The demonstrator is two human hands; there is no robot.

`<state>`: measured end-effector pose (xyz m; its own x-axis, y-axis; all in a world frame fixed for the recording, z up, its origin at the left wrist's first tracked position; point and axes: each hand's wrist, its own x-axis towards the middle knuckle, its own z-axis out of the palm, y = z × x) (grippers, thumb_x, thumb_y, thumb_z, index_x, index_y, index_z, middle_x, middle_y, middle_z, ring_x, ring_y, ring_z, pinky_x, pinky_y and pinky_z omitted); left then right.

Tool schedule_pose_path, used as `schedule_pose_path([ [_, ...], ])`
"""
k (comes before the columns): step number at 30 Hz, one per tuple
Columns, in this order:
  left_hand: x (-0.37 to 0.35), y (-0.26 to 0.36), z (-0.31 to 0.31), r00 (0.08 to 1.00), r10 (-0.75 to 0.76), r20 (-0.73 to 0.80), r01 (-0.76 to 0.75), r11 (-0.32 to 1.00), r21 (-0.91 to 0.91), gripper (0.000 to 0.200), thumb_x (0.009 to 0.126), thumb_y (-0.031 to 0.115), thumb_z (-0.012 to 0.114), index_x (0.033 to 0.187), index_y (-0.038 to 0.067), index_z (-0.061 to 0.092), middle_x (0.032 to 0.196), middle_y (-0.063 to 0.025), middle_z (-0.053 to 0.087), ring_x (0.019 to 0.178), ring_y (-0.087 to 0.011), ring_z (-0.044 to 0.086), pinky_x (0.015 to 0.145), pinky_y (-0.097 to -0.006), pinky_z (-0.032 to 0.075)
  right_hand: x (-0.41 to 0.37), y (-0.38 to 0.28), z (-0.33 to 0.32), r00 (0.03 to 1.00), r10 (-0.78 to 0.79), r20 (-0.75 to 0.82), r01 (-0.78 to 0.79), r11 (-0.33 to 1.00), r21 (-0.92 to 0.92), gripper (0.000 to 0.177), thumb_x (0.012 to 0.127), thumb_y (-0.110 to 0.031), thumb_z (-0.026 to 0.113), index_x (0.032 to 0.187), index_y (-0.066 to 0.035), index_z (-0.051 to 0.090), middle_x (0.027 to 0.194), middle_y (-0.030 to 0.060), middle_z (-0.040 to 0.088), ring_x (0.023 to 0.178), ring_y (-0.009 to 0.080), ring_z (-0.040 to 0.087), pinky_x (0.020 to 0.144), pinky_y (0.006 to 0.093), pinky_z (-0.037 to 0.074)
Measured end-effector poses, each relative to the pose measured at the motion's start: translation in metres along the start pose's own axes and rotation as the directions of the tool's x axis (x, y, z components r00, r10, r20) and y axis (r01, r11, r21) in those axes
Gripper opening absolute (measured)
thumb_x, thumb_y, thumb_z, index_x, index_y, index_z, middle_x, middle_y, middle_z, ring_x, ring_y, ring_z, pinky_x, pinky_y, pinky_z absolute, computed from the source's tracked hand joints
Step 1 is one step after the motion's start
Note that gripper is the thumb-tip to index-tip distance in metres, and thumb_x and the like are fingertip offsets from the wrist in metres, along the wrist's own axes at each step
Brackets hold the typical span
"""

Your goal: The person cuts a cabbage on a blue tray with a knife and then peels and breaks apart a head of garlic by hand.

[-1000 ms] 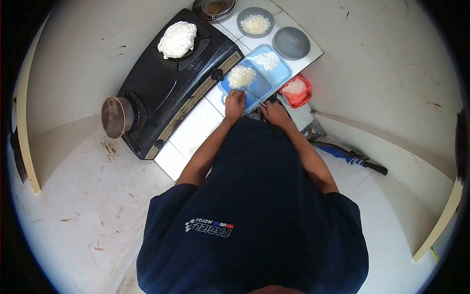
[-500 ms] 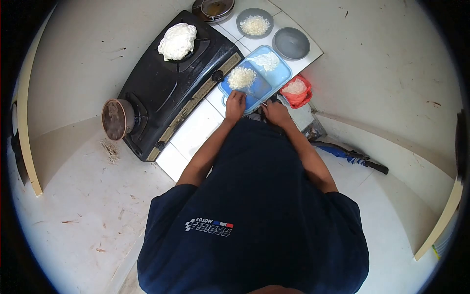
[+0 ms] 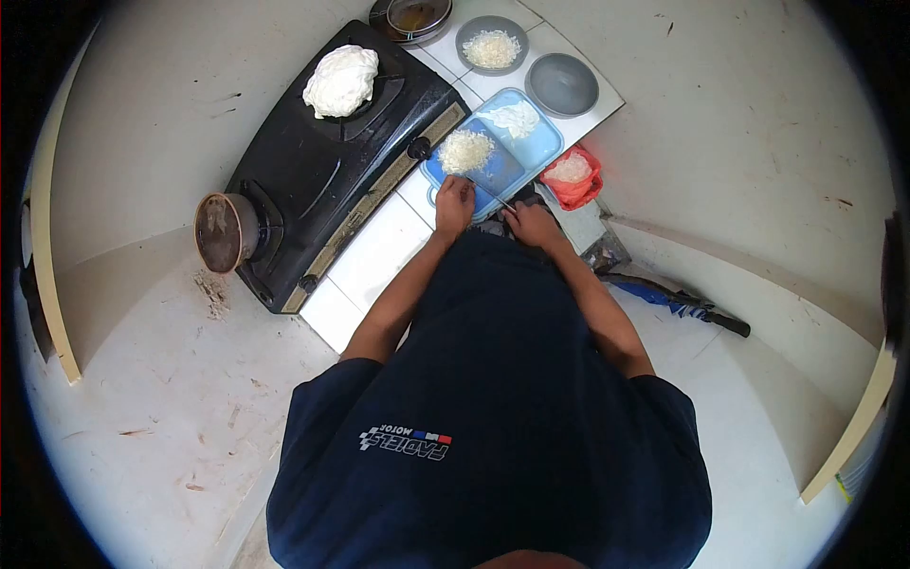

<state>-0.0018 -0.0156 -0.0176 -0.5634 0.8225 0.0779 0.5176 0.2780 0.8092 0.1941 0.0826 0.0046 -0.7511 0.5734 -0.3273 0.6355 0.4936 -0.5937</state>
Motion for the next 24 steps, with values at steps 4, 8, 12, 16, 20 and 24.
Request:
schedule_pose_path([
  [4,0.002,0.001,0.001,1.000,0.000,-0.025,-0.002,0.997,-0.077,0.005,0.087,-0.003,0.067,0.091,-0.004,0.070,0.085,-0.0174,0.062,0.074,-0.0325,0.064,0.068,-0.0409,0.052,0.001,-0.001,-0.002,1.000,0.009,0.008,-0.008,0.999,-0.037,0.048,0.104,-0.043,0.053,0.098,0.003,0.064,0.078,0.0313,0.067,0.076,0.0509,0.067,0.072,0.0602,0.053],
  [8,0.001,0.001,0.002,0.999,0.014,-0.043,-0.018,0.996,-0.091,0.004,0.087,-0.002,0.068,0.091,-0.003,0.070,0.086,-0.0167,0.062,0.073,-0.0315,0.066,0.068,-0.0399,0.053,0.006,-0.001,0.005,1.000,0.011,0.009,-0.010,0.997,-0.070,0.047,0.104,-0.043,0.053,0.101,0.003,0.064,0.079,0.0305,0.068,0.076,0.0500,0.068,0.073,0.0605,0.054],
  [12,0.001,0.002,-0.001,1.000,-0.023,0.011,0.023,1.000,0.010,0.006,0.088,0.000,0.071,0.093,-0.003,0.072,0.091,-0.0159,0.067,0.079,-0.0280,0.072,0.073,-0.0364,0.058,0.016,-0.001,0.013,1.000,-0.018,-0.006,0.018,0.999,-0.045,0.047,0.104,-0.043,0.053,0.101,0.003,0.064,0.080,0.0306,0.069,0.076,0.0494,0.068,0.073,0.0601,0.054],
  [16,0.000,0.001,-0.001,1.000,0.021,-0.022,-0.023,0.997,-0.073,0.004,0.088,-0.001,0.068,0.092,-0.002,0.070,0.087,-0.0163,0.061,0.074,-0.0317,0.066,0.068,-0.0404,0.053,0.009,0.001,0.007,1.000,-0.017,0.019,0.018,0.997,-0.080,0.048,0.104,-0.042,0.053,0.104,0.005,0.063,0.082,0.0303,0.070,0.076,0.0488,0.069,0.072,0.0591,0.056],
  [20,0.001,0.001,-0.004,0.997,0.072,-0.005,-0.072,0.994,-0.078,0.004,0.088,-0.002,0.068,0.092,-0.001,0.070,0.085,-0.0159,0.060,0.074,-0.0315,0.066,0.068,-0.0408,0.053,0.010,0.004,0.012,1.000,0.000,0.010,0.001,0.992,-0.125,0.047,0.103,-0.041,0.054,0.105,0.005,0.062,0.080,0.0294,0.069,0.075,0.0487,0.069,0.072,0.0588,0.056],
  [24,0.000,-0.002,-0.002,0.999,0.045,-0.007,-0.046,0.995,-0.089,0.004,0.088,-0.002,0.068,0.092,-0.001,0.069,0.086,-0.0160,0.061,0.073,-0.0313,0.066,0.068,-0.0407,0.053,0.017,-0.003,0.011,0.998,-0.060,-0.011,0.059,0.994,-0.095,0.046,0.103,-0.041,0.054,0.104,0.005,0.062,0.081,0.0296,0.069,0.075,0.0493,0.068,0.072,0.0589,0.055],
])
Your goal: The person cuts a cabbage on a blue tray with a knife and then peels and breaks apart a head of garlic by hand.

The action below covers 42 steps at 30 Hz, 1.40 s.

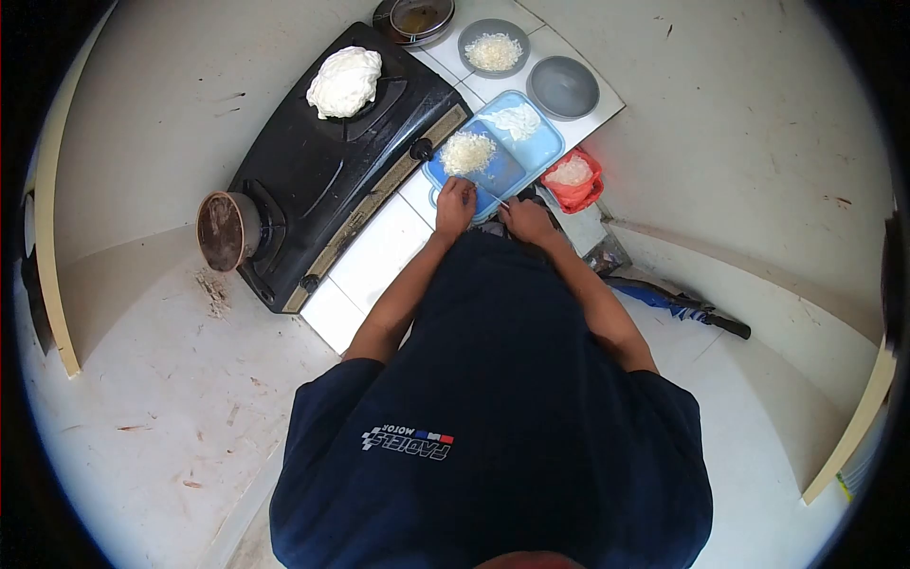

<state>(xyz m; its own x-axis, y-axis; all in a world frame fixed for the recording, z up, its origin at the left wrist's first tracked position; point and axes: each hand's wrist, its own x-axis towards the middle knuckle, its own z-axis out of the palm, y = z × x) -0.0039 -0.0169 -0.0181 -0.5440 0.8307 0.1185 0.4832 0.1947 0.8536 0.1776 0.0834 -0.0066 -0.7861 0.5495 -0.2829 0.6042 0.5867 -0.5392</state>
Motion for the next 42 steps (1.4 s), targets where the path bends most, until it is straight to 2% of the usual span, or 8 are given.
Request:
schedule_pose_path([
  [2,0.000,0.001,-0.001,0.999,-0.036,0.030,0.035,0.998,0.054,0.008,0.089,-0.002,0.069,0.096,-0.002,0.072,0.094,-0.0153,0.067,0.081,-0.0279,0.073,0.073,-0.0353,0.060,-0.004,0.002,0.000,0.999,0.030,-0.041,-0.028,0.999,0.039,0.045,0.104,-0.040,0.054,0.105,0.004,0.062,0.082,0.0303,0.069,0.075,0.0498,0.068,0.072,0.0596,0.055],
  [8,0.000,0.000,0.002,0.999,-0.043,-0.031,0.043,0.999,0.005,0.007,0.086,-0.002,0.069,0.092,-0.002,0.073,0.088,-0.0163,0.065,0.075,-0.0284,0.071,0.070,-0.0373,0.057,-0.005,0.007,0.002,0.999,0.048,-0.021,-0.046,0.998,0.049,0.045,0.104,-0.041,0.054,0.109,0.003,0.062,0.082,0.0301,0.069,0.076,0.0510,0.067,0.075,0.0606,0.054],
  [17,0.000,0.002,0.002,0.997,-0.075,-0.028,0.075,0.997,-0.003,0.008,0.086,-0.002,0.070,0.093,-0.002,0.074,0.089,-0.0163,0.067,0.076,-0.0279,0.071,0.070,-0.0368,0.058,-0.008,0.001,-0.001,0.996,0.067,0.051,-0.071,0.995,0.076,0.047,0.104,-0.042,0.053,0.108,0.004,0.063,0.084,0.0317,0.069,0.079,0.0511,0.068,0.076,0.0606,0.054],
  [24,0.000,0.002,0.001,0.998,-0.066,-0.013,0.067,0.997,0.032,0.005,0.087,-0.002,0.070,0.092,-0.002,0.072,0.086,-0.0150,0.064,0.073,-0.0287,0.069,0.068,-0.0382,0.056,0.000,0.002,0.005,1.000,0.026,0.010,-0.027,0.997,0.067,0.048,0.104,-0.042,0.053,0.107,0.005,0.063,0.082,0.0319,0.069,0.077,0.0506,0.068,0.073,0.0606,0.054],
  [26,-0.001,-0.003,0.002,0.999,-0.055,-0.003,0.055,0.996,0.075,0.006,0.089,0.000,0.071,0.094,-0.003,0.072,0.093,-0.0155,0.067,0.080,-0.0274,0.072,0.073,-0.0363,0.058,-0.003,0.009,0.010,1.000,-0.002,-0.012,0.003,0.998,0.067,0.047,0.104,-0.041,0.054,0.106,0.005,0.063,0.081,0.0319,0.069,0.077,0.0503,0.068,0.072,0.0603,0.054],
  [30,-0.001,0.006,-0.002,0.999,-0.051,0.007,0.051,0.997,0.051,0.007,0.088,-0.001,0.070,0.095,-0.003,0.070,0.094,-0.0159,0.066,0.081,-0.0284,0.072,0.073,-0.0368,0.058,-0.002,0.011,0.012,0.999,0.035,0.034,-0.037,0.998,0.053,0.045,0.104,-0.040,0.054,0.105,0.005,0.062,0.081,0.0322,0.068,0.076,0.0505,0.068,0.071,0.0598,0.055],
  [35,-0.001,0.011,-0.001,1.000,0.013,-0.009,-0.012,0.999,0.052,0.009,0.087,-0.004,0.069,0.095,-0.002,0.067,0.092,-0.0165,0.061,0.076,-0.0304,0.070,0.069,-0.0391,0.057,0.010,0.009,0.021,1.000,-0.009,0.002,0.009,0.999,0.037,0.045,0.104,-0.040,0.054,0.109,0.004,0.060,0.082,0.0327,0.068,0.076,0.0511,0.068,0.071,0.0602,0.055],
  [42,-0.001,0.005,0.000,1.000,0.011,-0.012,-0.011,1.000,0.018,0.008,0.084,-0.006,0.070,0.092,-0.002,0.068,0.090,-0.0159,0.062,0.075,-0.0294,0.070,0.068,-0.0373,0.057,-0.002,0.005,0.009,0.997,0.070,-0.016,-0.069,0.996,0.055,0.044,0.103,-0.040,0.054,0.107,0.004,0.062,0.082,0.0292,0.070,0.078,0.0496,0.070,0.073,0.0591,0.056],
])
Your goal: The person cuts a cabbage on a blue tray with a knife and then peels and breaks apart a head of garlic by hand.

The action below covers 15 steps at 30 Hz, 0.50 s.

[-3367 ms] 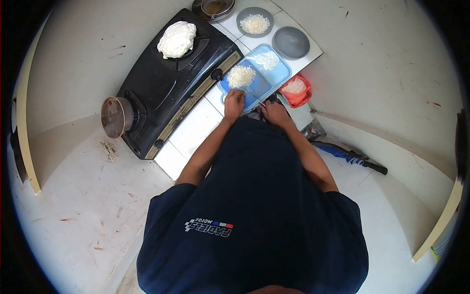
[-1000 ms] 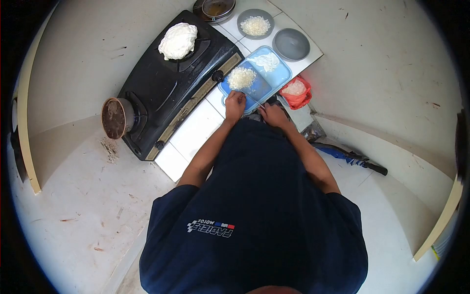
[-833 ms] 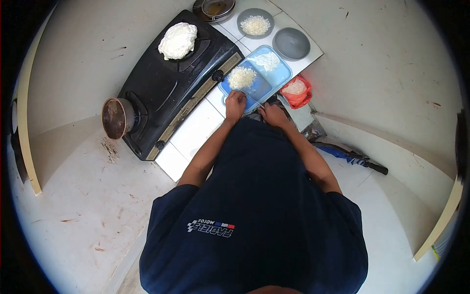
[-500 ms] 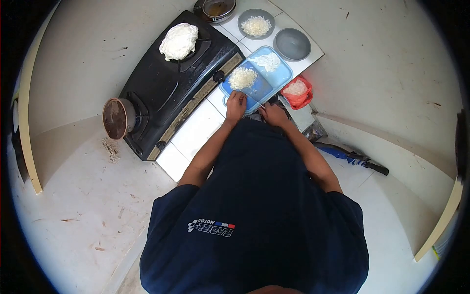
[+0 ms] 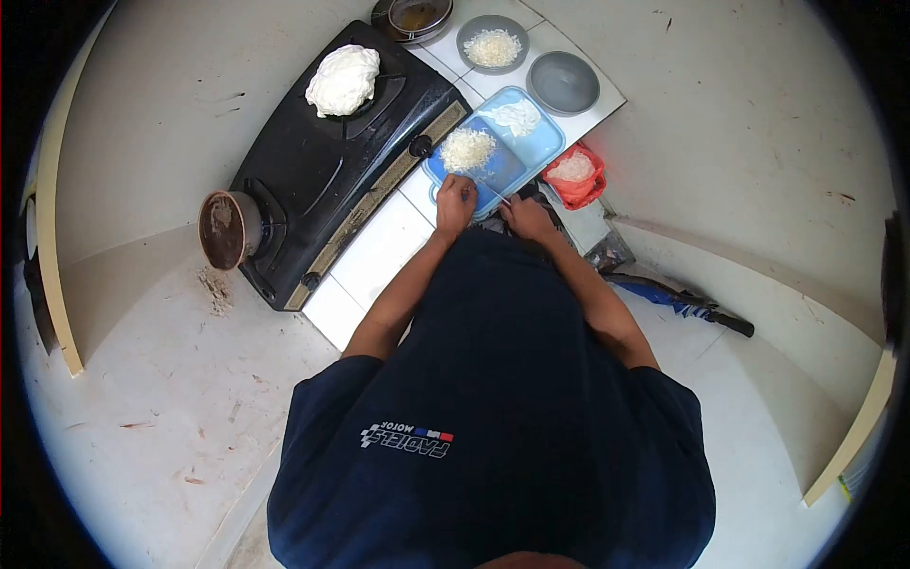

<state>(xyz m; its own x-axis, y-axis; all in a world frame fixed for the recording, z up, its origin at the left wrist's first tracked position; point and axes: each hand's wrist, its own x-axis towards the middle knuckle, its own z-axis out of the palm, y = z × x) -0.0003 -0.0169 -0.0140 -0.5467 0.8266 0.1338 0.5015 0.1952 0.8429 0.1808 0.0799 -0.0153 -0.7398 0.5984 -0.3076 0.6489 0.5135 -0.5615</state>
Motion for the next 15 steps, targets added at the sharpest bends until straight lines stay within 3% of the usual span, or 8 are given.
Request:
schedule_pose_path([
  [6,0.0017,0.0067,-0.0018,0.999,-0.040,-0.017,0.040,0.999,0.014,0.004,0.085,-0.005,0.069,0.088,-0.002,0.070,0.087,-0.0154,0.064,0.074,-0.0284,0.070,0.068,-0.0367,0.057,0.0009,0.0019,0.0021,0.999,-0.031,-0.013,0.032,0.996,0.077,0.045,0.104,-0.040,0.054,0.111,0.004,0.062,0.080,0.0331,0.068,0.075,0.0514,0.068,0.072,0.0608,0.054],
  [15,-0.0004,-0.0025,0.0005,0.998,-0.063,-0.009,0.062,0.998,-0.017,0.008,0.086,-0.002,0.072,0.094,-0.002,0.073,0.091,-0.0145,0.068,0.081,-0.0274,0.073,0.073,-0.0355,0.059,0.0084,0.0009,0.0030,0.997,-0.077,0.006,0.077,0.996,-0.040,0.043,0.103,-0.040,0.055,0.110,0.003,0.063,0.079,0.0300,0.069,0.074,0.0492,0.068,0.068,0.0596,0.055],
])
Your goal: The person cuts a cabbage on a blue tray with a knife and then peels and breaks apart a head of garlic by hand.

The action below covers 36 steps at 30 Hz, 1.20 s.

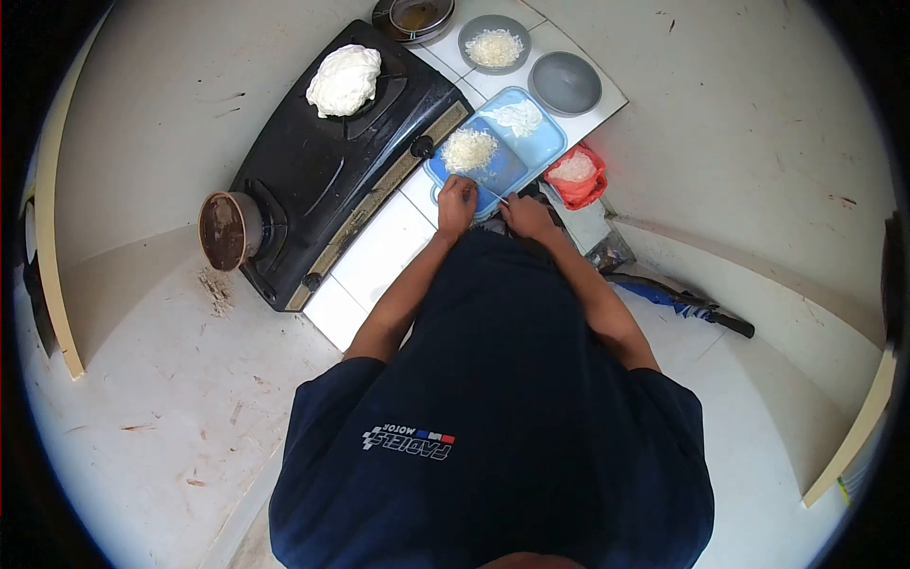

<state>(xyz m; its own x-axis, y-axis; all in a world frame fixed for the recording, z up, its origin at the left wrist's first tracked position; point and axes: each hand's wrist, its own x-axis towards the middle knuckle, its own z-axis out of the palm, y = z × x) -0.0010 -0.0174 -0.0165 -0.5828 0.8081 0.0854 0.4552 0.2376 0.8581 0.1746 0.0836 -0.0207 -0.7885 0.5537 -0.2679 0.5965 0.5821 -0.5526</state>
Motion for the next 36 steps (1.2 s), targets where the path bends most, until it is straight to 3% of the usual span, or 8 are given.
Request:
schedule_pose_path([
  [15,0.001,0.003,-0.004,0.999,0.042,-0.009,-0.042,0.998,0.036,0.006,0.089,0.000,0.070,0.094,0.000,0.072,0.086,-0.0159,0.064,0.072,-0.0303,0.069,0.067,-0.0398,0.055,-0.014,-0.002,-0.016,0.994,0.108,-0.004,-0.108,0.994,-0.003,0.044,0.103,-0.041,0.055,0.105,0.003,0.062,0.080,0.0309,0.068,0.075,0.0503,0.068,0.070,0.0579,0.056],
  [24,0.002,0.006,-0.004,0.999,0.005,-0.035,-0.004,1.000,0.029,0.006,0.087,0.001,0.070,0.091,-0.003,0.074,0.082,-0.0161,0.064,0.070,-0.0293,0.068,0.066,-0.0384,0.055,-0.018,0.001,-0.006,0.998,0.051,0.040,-0.052,0.998,0.022,0.047,0.104,-0.042,0.053,0.103,0.004,0.060,0.079,0.0316,0.068,0.075,0.0511,0.068,0.070,0.0601,0.054],
  [27,0.002,0.004,-0.005,0.997,-0.071,0.024,0.069,0.995,0.069,0.008,0.086,0.002,0.070,0.092,-0.001,0.076,0.090,-0.0147,0.070,0.077,-0.0248,0.072,0.072,-0.0348,0.057,-0.015,0.000,0.001,0.998,0.057,0.028,-0.057,0.998,0.004,0.046,0.104,-0.042,0.053,0.104,0.004,0.060,0.079,0.0315,0.068,0.073,0.0511,0.068,0.069,0.0596,0.055],
  [33,0.000,-0.002,-0.001,0.998,-0.056,0.016,0.055,0.997,0.045,0.007,0.088,0.002,0.071,0.093,-0.001,0.073,0.089,-0.0151,0.069,0.074,-0.0261,0.072,0.071,-0.0350,0.057,-0.005,-0.006,0.003,0.998,0.057,0.014,-0.057,0.998,0.007,0.047,0.105,-0.041,0.052,0.109,0.005,0.059,0.080,0.0315,0.069,0.074,0.0507,0.068,0.070,0.0601,0.055],
  [36,0.000,-0.003,-0.001,0.999,-0.038,0.005,0.038,0.999,0.029,0.005,0.088,0.002,0.071,0.091,-0.001,0.069,0.087,-0.0171,0.064,0.074,-0.0323,0.069,0.068,-0.0409,0.055,-0.009,-0.005,-0.001,0.998,0.046,0.034,-0.046,0.999,-0.010,0.048,0.104,-0.042,0.052,0.110,0.005,0.058,0.080,0.0314,0.069,0.074,0.0505,0.069,0.069,0.0604,0.055],
])
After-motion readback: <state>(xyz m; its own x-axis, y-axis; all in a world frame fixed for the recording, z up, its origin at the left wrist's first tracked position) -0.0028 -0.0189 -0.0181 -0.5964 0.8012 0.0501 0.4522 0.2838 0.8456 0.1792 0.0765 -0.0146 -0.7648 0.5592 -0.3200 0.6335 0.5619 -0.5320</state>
